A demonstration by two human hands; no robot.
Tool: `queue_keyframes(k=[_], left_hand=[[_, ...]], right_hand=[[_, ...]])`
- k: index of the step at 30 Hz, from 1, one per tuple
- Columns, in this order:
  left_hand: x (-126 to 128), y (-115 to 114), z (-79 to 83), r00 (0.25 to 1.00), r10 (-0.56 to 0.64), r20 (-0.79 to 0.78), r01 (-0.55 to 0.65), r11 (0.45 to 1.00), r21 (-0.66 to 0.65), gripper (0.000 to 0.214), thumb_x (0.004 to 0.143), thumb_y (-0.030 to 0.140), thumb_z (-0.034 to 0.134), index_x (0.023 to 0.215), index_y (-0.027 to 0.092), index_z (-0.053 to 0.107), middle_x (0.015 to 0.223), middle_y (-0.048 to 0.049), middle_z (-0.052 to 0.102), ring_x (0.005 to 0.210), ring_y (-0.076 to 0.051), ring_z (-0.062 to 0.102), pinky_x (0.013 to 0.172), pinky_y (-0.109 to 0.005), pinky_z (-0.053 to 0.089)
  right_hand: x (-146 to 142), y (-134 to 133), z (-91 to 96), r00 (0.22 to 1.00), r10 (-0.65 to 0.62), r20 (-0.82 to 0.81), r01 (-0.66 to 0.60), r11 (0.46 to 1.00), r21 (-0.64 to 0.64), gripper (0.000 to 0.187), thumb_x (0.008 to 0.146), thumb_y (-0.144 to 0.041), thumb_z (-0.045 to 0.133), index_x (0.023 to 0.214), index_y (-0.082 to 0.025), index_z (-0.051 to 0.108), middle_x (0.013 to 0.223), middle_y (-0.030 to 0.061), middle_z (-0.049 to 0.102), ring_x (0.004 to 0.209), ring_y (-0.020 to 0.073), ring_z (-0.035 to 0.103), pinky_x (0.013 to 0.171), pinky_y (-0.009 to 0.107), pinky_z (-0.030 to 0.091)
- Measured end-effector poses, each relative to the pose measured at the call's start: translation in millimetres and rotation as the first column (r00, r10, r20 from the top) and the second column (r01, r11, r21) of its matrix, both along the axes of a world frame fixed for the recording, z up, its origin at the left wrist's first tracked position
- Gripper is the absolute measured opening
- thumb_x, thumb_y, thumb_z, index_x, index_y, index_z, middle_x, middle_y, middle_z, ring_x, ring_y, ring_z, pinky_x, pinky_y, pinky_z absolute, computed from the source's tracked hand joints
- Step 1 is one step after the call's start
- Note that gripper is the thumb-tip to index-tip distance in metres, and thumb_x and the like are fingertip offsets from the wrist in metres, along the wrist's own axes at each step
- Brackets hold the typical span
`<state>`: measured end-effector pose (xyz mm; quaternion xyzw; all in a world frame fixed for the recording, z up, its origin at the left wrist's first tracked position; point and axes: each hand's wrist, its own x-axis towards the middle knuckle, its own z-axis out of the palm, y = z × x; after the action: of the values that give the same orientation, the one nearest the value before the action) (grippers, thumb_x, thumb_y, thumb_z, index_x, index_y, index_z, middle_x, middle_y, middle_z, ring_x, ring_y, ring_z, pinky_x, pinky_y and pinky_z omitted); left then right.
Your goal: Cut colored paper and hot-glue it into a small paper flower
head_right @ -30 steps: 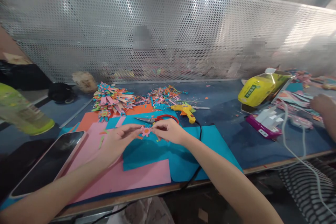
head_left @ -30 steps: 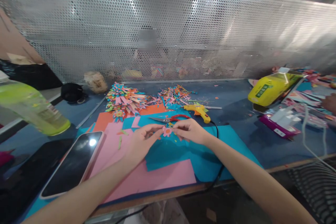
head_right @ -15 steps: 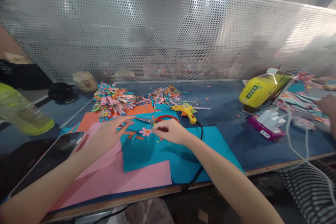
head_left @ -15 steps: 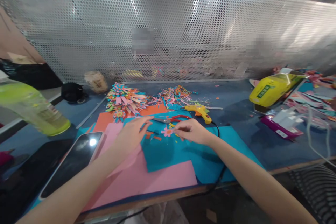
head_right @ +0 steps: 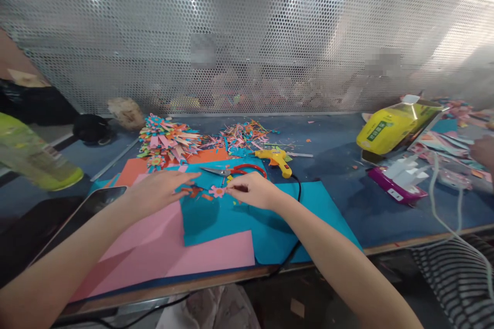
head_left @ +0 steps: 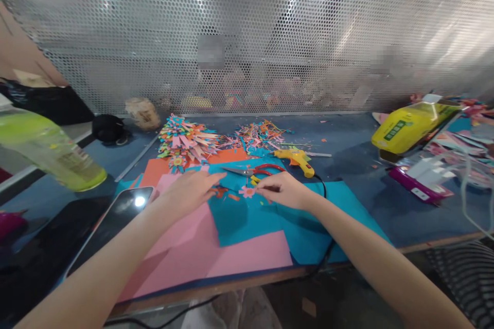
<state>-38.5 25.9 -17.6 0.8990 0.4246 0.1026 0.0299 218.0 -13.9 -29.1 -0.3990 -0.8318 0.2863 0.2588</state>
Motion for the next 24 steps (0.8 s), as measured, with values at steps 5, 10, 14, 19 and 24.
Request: queue_keyframes(k=[5,10,14,19,24], left_hand=[[12,-4,4.0,0.964,-0.109,-0.242,0.122,0.992,0.04,0.034,0.08,0.017,0.043,0.112,0.022,0.054,0.083,-0.0081,0.067,0.08,-0.022,0.061,0.069,-0.029,0.043],[14,-4,3.0,0.934,-0.144,-0.327,0.176,0.982,0.071,0.033,0.079,0.01,0.04,0.107,0.019,0.056,0.082,-0.0089,0.066,0.078,-0.024,0.06,0.066,-0.032,0.043],[9,-5,1.3,0.962,-0.123,-0.243,0.154,0.981,0.116,0.034,0.081,0.01,0.039,0.11,0.02,0.054,0.096,-0.0098,0.064,0.093,-0.023,0.058,0.078,-0.033,0.042],[7,-8,2.3,0.975,-0.068,-0.212,0.1,0.985,0.143,0.036,0.079,0.012,0.038,0.11,0.021,0.054,0.106,-0.009,0.062,0.103,-0.024,0.053,0.083,-0.035,0.042],[7,-6,0.7,0.984,-0.019,-0.179,0.046,0.987,0.151,0.034,0.078,0.015,0.039,0.105,0.019,0.058,0.108,-0.0106,0.061,0.102,-0.025,0.054,0.083,-0.037,0.042]], right_hand=[[0,0,0.5,1.0,0.006,-0.002,-0.006,1.0,-0.009,0.026,0.084,-0.028,0.043,0.077,-0.013,0.063,0.058,0.0004,0.057,0.052,0.0088,0.049,0.049,0.019,0.035],[0,0,0.0,1.0,0.002,0.013,-0.002,1.0,-0.01,0.028,0.085,-0.03,0.042,0.077,-0.013,0.063,0.057,0.0002,0.056,0.05,0.0086,0.048,0.048,0.019,0.035],[0,-2,2.2,0.998,0.007,0.058,-0.009,0.999,0.036,0.027,0.084,-0.028,0.043,0.083,-0.013,0.065,0.062,0.0018,0.06,0.054,0.0097,0.05,0.051,0.02,0.036],[-2,-7,6.0,0.983,0.106,0.152,-0.123,0.986,0.109,0.024,0.082,-0.024,0.048,0.095,-0.019,0.067,0.09,0.0032,0.068,0.068,0.0117,0.056,0.061,0.021,0.04],[-2,-8,5.4,0.959,0.173,0.224,-0.202,0.973,0.111,0.025,0.08,-0.022,0.05,0.1,-0.023,0.065,0.094,-0.0001,0.068,0.065,0.0107,0.056,0.061,0.02,0.04]])
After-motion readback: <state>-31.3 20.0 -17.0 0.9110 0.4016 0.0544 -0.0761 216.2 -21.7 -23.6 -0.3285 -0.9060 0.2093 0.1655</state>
